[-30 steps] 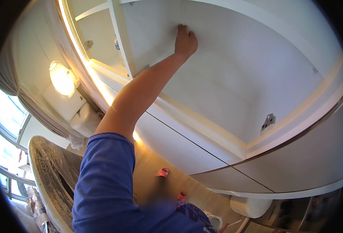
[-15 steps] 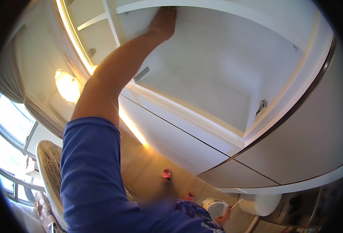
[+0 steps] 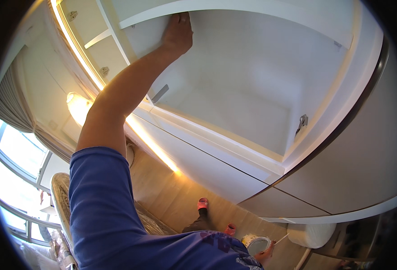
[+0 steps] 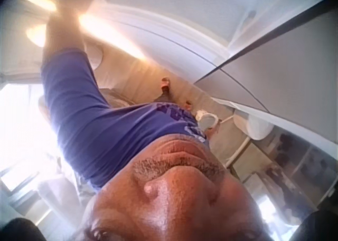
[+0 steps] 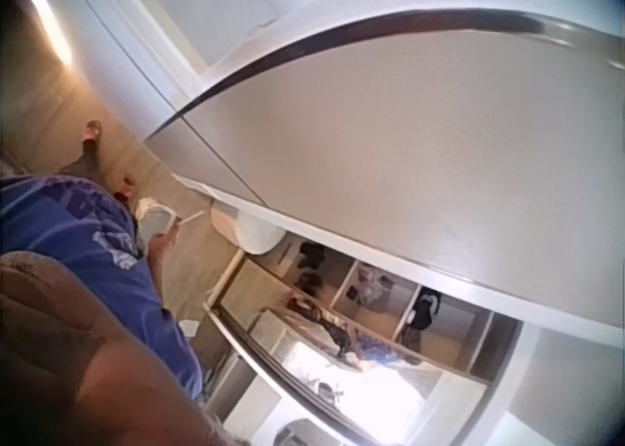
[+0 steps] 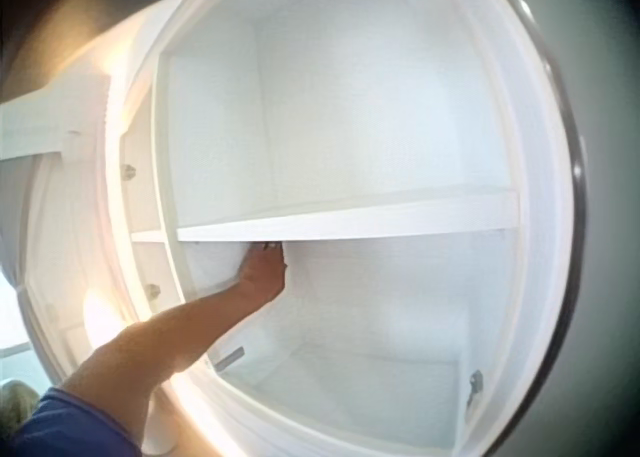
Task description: The person paints the interior edges and corners of a white built-in closet shelf using a thin wooden stick dipped in white paint from a bucket.
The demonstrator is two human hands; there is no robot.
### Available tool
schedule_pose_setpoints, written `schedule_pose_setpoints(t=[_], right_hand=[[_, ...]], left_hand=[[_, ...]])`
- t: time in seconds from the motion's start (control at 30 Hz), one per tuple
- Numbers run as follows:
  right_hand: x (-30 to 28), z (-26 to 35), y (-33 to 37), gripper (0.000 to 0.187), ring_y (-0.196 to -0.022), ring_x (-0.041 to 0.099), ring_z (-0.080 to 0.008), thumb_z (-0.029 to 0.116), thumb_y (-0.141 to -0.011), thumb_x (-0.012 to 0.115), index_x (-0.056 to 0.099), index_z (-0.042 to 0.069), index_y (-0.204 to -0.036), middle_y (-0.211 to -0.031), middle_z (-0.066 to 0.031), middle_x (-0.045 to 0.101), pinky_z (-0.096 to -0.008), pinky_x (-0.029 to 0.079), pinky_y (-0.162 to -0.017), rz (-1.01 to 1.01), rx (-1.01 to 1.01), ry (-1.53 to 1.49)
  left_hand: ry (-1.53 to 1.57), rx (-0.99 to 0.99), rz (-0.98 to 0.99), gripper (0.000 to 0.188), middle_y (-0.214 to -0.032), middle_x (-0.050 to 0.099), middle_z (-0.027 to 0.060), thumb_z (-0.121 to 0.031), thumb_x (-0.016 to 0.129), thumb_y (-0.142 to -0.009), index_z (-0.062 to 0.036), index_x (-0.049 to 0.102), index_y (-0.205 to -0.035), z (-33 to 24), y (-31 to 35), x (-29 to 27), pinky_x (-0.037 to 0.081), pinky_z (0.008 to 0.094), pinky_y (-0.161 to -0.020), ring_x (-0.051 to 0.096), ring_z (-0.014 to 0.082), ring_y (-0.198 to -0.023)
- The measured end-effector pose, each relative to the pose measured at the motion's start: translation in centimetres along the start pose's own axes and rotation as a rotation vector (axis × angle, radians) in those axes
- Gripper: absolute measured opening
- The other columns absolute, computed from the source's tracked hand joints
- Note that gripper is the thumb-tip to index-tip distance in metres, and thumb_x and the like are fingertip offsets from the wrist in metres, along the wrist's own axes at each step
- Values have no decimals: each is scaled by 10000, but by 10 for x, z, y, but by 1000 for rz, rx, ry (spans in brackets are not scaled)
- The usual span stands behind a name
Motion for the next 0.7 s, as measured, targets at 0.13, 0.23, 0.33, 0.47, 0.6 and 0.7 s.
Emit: schedule_pose_setpoints(t=[0.13,0.23,0.33,0.47,0.6,0.7], right_hand=[[8,-4,2,748,-1475,446,-424,-175,-791,493,478,13,-1516,-1571,-283,470,-455,396,-1215,12,-2,-35],[15,-23,7,775,-1479,442,-418,-179,-782,490,464,22,-1530,-1581,-274,463,-448,385,-1224,39,-7,-24],[2,-7,4,794,-1484,437,-411,-183,-777,507,452,27,-1541,-1590,-266,455,-440,382,-1226,101,22,25],[-5,13,3,797,-1488,434,-406,-192,-778,525,450,27,-1541,-1596,-258,451,-437,382,-1228,80,35,15],[-9,33,9,778,-1468,434,-462,-186,-757,463,445,-25,-1518,-1565,-315,453,-488,370,-1222,114,46,-9],[-3,23,11,799,-1469,435,-454,-190,-753,468,430,-16,-1532,-1573,-308,447,-482,371,-1223,73,14,5]], left_hand=[[36,61,-117,579,-1559,491,211,-397,500,-1058,64,614,-1389,-16,22,12,324,450,-1120,406,337,-1441],[116,-68,-165,547,-1520,525,201,-392,507,-1052,41,646,-1354,7,1,2,347,445,-1088,423,325,-1411],[45,41,6,507,-1462,563,179,-376,527,-1037,23,672,-1314,9,-13,-9,380,438,-1035,463,309,-1346],[46,-5,-178,425,-1346,619,148,-283,551,-998,22,693,-1259,-9,0,10,406,424,-991,509,293,-1275],[199,-94,-238,372,-1350,627,149,-215,558,-969,6,720,-1222,9,-22,5,413,410,-976,544,275,-1248],[157,-100,-270,337,-1351,619,131,-191,560,-963,-13,706,-1209,-10,-22,16,430,387,-977,562,252,-1243]])
Point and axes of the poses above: each hand's wrist, its own y-axis away from the middle knuckle, its own x-axis out of the palm, z = x × y, the point moved 2 cm from there along -y, towards the middle knuckle
